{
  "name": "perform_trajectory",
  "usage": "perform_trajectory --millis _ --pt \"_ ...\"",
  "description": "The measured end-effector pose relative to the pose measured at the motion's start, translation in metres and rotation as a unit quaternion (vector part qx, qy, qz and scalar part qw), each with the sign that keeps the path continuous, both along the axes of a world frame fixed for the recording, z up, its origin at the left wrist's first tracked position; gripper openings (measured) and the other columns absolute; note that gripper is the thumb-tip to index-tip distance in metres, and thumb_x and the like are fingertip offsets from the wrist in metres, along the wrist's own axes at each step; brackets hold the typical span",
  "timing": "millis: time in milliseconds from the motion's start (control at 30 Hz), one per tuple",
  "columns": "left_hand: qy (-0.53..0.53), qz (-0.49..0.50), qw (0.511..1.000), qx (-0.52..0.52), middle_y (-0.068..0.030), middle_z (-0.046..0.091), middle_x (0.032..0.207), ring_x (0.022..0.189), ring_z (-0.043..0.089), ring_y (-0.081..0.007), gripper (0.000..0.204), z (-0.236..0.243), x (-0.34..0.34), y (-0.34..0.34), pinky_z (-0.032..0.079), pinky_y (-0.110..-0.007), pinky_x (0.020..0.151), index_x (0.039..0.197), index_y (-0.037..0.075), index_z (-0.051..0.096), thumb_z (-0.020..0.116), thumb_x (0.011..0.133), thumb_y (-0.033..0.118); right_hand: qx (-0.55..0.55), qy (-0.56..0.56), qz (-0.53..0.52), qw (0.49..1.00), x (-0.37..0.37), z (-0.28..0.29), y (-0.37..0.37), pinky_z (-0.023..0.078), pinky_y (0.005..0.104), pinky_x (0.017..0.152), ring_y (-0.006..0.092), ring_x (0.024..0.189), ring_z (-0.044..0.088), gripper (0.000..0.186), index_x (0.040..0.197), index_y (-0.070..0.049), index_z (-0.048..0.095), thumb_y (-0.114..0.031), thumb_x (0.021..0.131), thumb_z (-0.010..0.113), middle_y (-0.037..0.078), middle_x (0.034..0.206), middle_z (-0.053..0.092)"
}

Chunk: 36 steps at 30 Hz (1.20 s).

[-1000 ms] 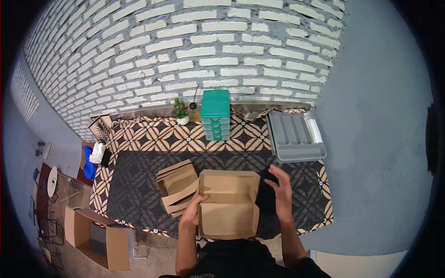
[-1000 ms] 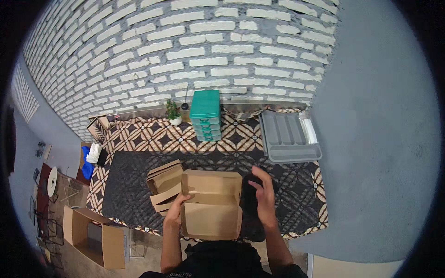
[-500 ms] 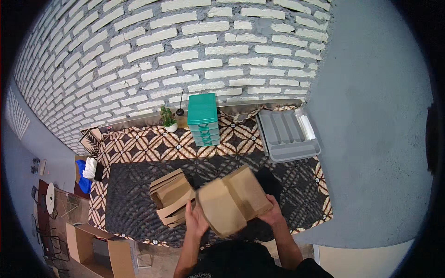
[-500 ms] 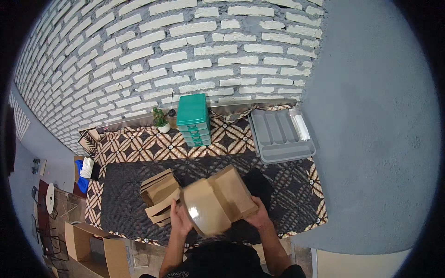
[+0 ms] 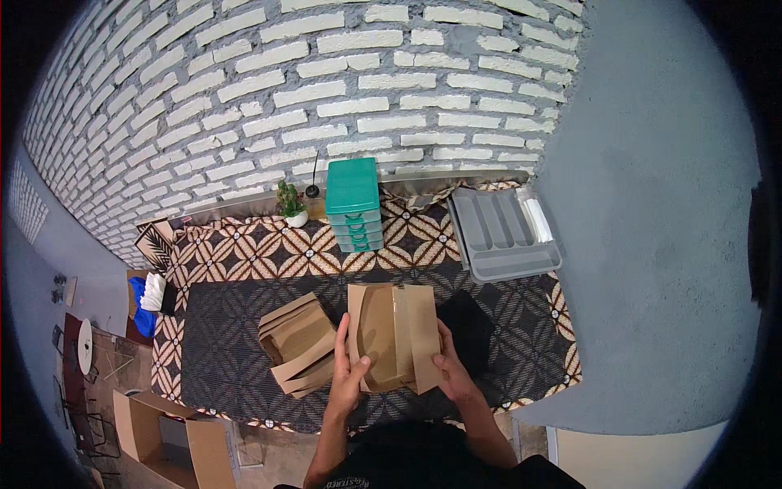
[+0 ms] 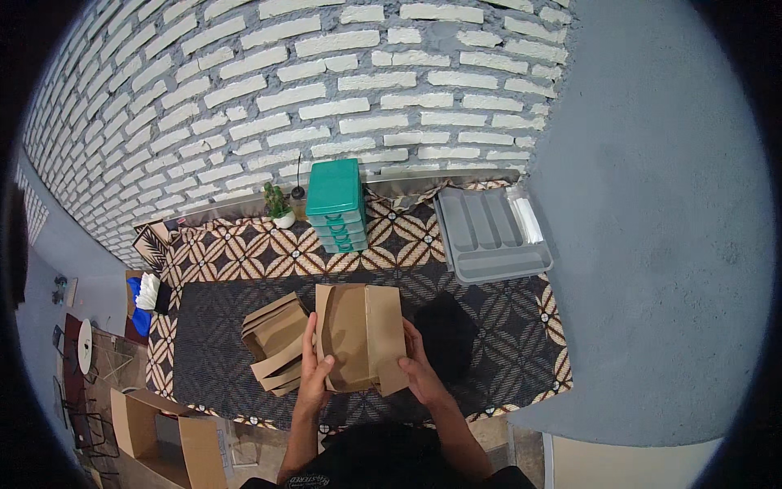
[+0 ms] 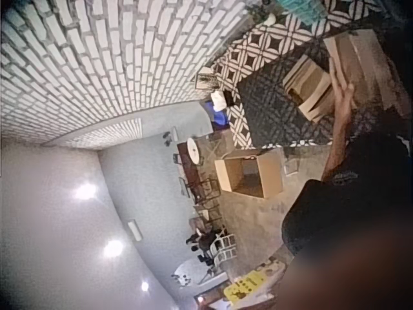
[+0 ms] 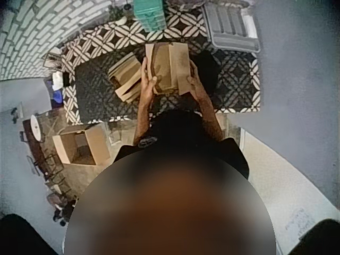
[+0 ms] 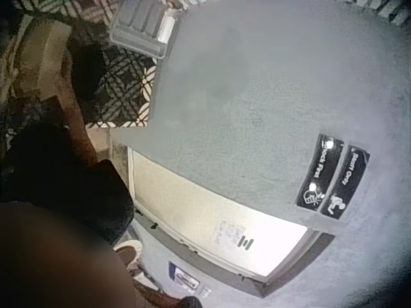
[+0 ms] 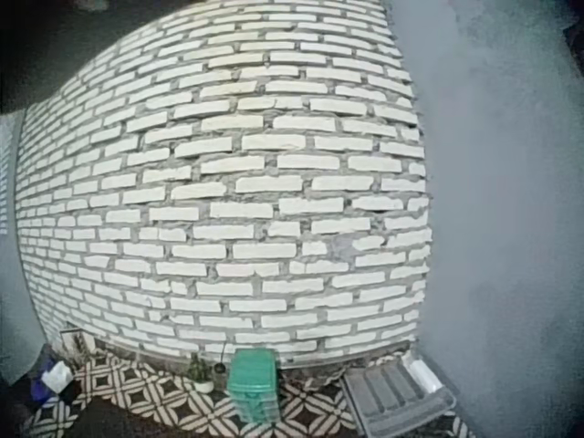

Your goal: Organizing cardboard takeout containers and cleaning a tray.

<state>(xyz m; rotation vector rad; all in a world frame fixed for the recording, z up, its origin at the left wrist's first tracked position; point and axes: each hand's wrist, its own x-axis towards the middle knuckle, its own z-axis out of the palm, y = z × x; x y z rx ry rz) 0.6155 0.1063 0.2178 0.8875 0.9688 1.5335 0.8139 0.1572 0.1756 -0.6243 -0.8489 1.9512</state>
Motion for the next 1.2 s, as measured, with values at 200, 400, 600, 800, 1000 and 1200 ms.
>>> perform_trajectory --millis 200,400,600,800,1000,1200 --pt "0.052 0.024 0.998 -0.002 -0.0164 0.028 0.154 0.137 0.038 -0.0261 0.077 0.013 0.009 -0.002 0.033 -0.038 0.112 0.157 0.01 0.013 0.051 0.09 0.002 0.047 -0.029 -0.001 0.998 -0.008 0.001 -0.002 0.02 0.0427 0.119 0.0257 0.146 0.02 0.092 0.154 -0.011 0.018 -0.035 0.083 0.069 0.011 0.155 0.022" --pt "0.159 0.019 0.987 0.03 -0.0172 0.022 0.157 0.143 0.027 -0.0268 0.076 0.007 0.016 -0.003 0.024 -0.038 0.116 0.155 0.003 0.014 0.057 0.092 0.008 0.096 -0.108 -0.012 0.989 -0.014 0.003 -0.007 0.025 0.0451 0.117 0.0292 0.143 0.027 0.088 0.154 -0.009 0.018 -0.032 0.086 0.068 0.012 0.154 0.024" --pt "0.182 -0.023 0.983 0.019 -0.0184 0.024 0.155 0.142 0.027 -0.0264 0.081 0.016 0.017 -0.005 0.027 -0.038 0.115 0.155 0.003 0.014 0.062 0.09 0.012 0.095 -0.104 -0.035 0.989 -0.019 0.012 -0.011 0.029 0.0449 0.115 0.0293 0.141 0.031 0.082 0.153 -0.008 0.02 -0.026 0.088 0.067 0.014 0.154 0.025" --pt "0.353 0.042 0.935 0.019 -0.0184 0.034 0.148 0.136 0.037 -0.0283 0.072 0.02 0.017 -0.008 0.031 -0.037 0.112 0.151 0.003 0.028 0.063 0.088 0.009 0.108 -0.136 -0.065 0.983 -0.022 0.007 -0.011 0.029 0.0448 0.115 0.0297 0.143 0.027 0.079 0.152 -0.009 0.024 -0.036 0.092 0.066 0.015 0.156 0.021" --pt "0.166 0.068 0.984 0.003 -0.0152 0.043 0.145 0.134 0.042 -0.0248 0.054 0.01 0.014 0.001 0.032 -0.035 0.112 0.146 0.001 0.039 0.056 0.095 0.008 0.37 -0.274 -0.082 0.884 -0.024 0.027 -0.006 0.017 0.0494 0.118 0.0346 0.148 0.013 0.085 0.151 -0.01 0.03 -0.052 0.088 0.067 0.019 0.16 0.012" --pt "0.094 0.029 0.995 -0.014 -0.0137 0.043 0.149 0.137 0.041 -0.0214 0.047 0.007 0.006 0.008 0.03 -0.034 0.113 0.146 0.0 0.041 0.048 0.101 0.011 0.488 -0.366 -0.094 0.787 -0.023 0.038 0.003 0.02 0.0562 0.116 0.0432 0.147 0.011 0.06 0.136 -0.02 0.053 -0.046 0.085 0.073 0.017 0.159 0.016"
